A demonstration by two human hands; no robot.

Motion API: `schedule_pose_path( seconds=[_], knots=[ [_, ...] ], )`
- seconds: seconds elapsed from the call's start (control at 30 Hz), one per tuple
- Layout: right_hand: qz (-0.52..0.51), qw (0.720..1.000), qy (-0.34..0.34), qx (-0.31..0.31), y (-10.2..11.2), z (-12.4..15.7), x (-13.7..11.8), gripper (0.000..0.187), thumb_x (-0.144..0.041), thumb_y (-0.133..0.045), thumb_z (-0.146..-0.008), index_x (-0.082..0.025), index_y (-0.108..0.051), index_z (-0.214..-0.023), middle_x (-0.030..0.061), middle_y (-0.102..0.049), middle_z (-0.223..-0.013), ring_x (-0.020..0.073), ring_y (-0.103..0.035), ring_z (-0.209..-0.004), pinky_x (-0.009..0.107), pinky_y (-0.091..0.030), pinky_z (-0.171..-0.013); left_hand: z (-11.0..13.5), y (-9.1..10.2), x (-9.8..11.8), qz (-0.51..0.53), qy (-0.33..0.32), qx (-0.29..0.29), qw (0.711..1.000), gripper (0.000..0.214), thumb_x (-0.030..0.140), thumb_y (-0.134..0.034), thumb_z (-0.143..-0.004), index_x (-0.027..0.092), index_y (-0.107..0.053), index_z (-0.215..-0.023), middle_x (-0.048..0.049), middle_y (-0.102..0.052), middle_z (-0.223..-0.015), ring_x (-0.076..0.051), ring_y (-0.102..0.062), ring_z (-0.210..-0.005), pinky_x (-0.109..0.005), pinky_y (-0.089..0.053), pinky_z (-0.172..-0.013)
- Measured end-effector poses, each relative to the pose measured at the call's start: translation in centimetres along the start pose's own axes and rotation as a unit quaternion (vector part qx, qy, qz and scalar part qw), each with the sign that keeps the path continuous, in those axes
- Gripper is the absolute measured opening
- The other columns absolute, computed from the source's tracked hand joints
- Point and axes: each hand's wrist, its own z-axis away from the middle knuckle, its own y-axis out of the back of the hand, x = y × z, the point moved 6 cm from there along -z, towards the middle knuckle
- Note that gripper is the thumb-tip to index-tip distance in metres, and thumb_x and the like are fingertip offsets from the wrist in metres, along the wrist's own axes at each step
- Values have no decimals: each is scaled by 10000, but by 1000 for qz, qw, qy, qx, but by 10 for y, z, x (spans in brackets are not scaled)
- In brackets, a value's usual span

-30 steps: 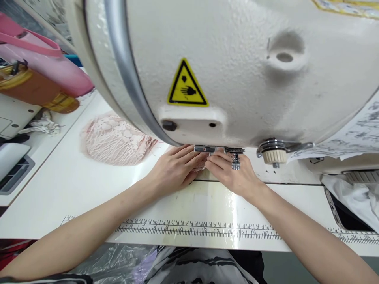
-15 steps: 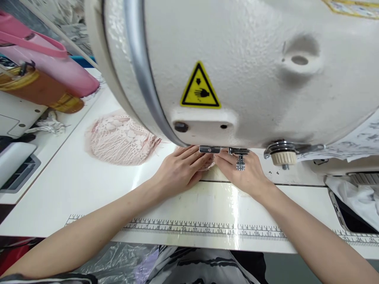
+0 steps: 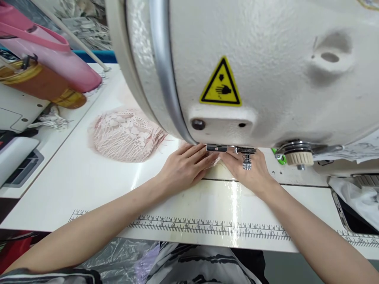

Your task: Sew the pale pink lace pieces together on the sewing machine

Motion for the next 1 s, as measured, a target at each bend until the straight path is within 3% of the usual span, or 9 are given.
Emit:
schedule_pose_path(
  seconds=[0.1,0.23,0.47,0.8,1.0],
  knots=[
    [51,997,51,14,3,5,-5,124,-234,-609,-884,-255,-717,-940,-13,-745,-953,118,-663,-767,266,-456,-677,2,4,4,-13,-36,31,999,285,190,-494,-951,135,-624,-1198,-75,-637,-1254,-218,-595,-1191,-399,-482,-1039],
    [67,992,102,30,2,14,-11,154,-276,-635,-873,-258,-701,-1011,-32,-724,-1053,111,-658,-814,261,-438,-683,4,5,1,-3,-50,15,999,294,194,-468,-959,127,-623,-1200,-63,-651,-1229,-188,-619,-1155,-385,-473,-1065],
    [-2,995,83,-52,-15,19,-11,233,-353,-519,-949,-247,-676,-1084,13,-667,-1165,129,-633,-922,306,-443,-827,6,9,-11,52,-44,-2,998,306,190,-438,-949,128,-650,-1161,-66,-659,-1214,-204,-613,-1163,-412,-460,-1080],
    [51,994,85,-40,-17,19,-12,256,-385,-490,-962,-254,-649,-1113,19,-661,-1149,141,-652,-898,342,-428,-881,4,8,-13,51,-19,-1,999,315,178,-432,-945,114,-653,-1161,-83,-670,-1189,-221,-613,-1162,-414,-482,-1057],
    [87,992,81,-30,-15,19,-13,261,-397,-485,-962,-259,-656,-1103,16,-663,-1161,139,-645,-869,319,-434,-825,4,5,-12,46,-2,-13,999,332,195,-443,-940,108,-637,-1196,-95,-655,-1214,-234,-588,-1198,-432,-465,-1072]
  ],
)
